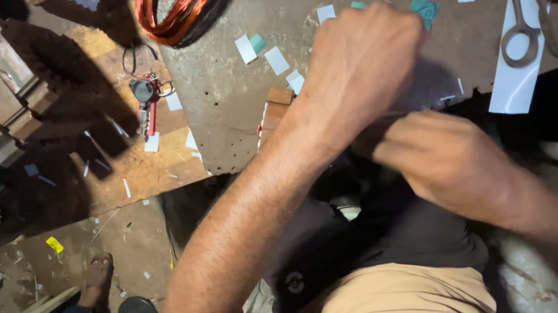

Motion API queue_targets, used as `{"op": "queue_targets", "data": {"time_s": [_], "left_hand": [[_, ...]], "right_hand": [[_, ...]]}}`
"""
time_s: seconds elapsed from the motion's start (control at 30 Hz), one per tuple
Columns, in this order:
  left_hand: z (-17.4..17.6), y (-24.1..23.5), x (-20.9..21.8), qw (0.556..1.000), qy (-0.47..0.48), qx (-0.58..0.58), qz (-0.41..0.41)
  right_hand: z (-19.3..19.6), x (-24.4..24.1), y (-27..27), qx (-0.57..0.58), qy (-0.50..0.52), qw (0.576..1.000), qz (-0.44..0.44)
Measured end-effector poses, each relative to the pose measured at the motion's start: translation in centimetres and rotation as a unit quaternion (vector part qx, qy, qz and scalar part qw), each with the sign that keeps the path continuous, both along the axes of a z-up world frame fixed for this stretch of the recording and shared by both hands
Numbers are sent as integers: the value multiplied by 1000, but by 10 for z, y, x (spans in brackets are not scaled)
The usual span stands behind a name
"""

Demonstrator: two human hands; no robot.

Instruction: The person cuts strips of white insulating paper using scissors and inserts the paper into the slots of a metal stator core by hand.

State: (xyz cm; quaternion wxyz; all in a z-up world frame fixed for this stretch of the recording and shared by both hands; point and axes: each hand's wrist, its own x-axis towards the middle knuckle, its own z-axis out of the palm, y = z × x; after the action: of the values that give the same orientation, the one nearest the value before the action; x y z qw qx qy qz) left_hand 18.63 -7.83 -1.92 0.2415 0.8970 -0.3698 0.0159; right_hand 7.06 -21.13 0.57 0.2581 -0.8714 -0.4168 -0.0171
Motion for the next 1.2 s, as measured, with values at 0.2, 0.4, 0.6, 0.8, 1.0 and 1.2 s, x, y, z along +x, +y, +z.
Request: {"op": "queue_targets", "data": {"time_s": [0.2, 0.4, 0.6, 0.8, 1.0, 1.2], "left_hand": [[8, 5, 3, 988, 48, -3, 147], [23, 16, 9, 965, 165, 35, 200], [13, 14, 7, 963, 167, -53, 204], [24, 13, 11, 968, 200, -4, 151], [50, 18, 6, 951, 117, -181, 223], [45, 64, -5, 832, 181, -508, 129]], "right_hand": [[-79, 17, 47, 571, 423, 619, -333], [-82, -5, 64, 577, 419, 634, -300], [-75, -6, 71, 687, 450, 523, -228], [-76, -10, 84, 743, 401, 501, -187], [-74, -15, 66, 312, 27, 937, -157], [-64, -2, 74, 210, 24, 968, -137]]}}
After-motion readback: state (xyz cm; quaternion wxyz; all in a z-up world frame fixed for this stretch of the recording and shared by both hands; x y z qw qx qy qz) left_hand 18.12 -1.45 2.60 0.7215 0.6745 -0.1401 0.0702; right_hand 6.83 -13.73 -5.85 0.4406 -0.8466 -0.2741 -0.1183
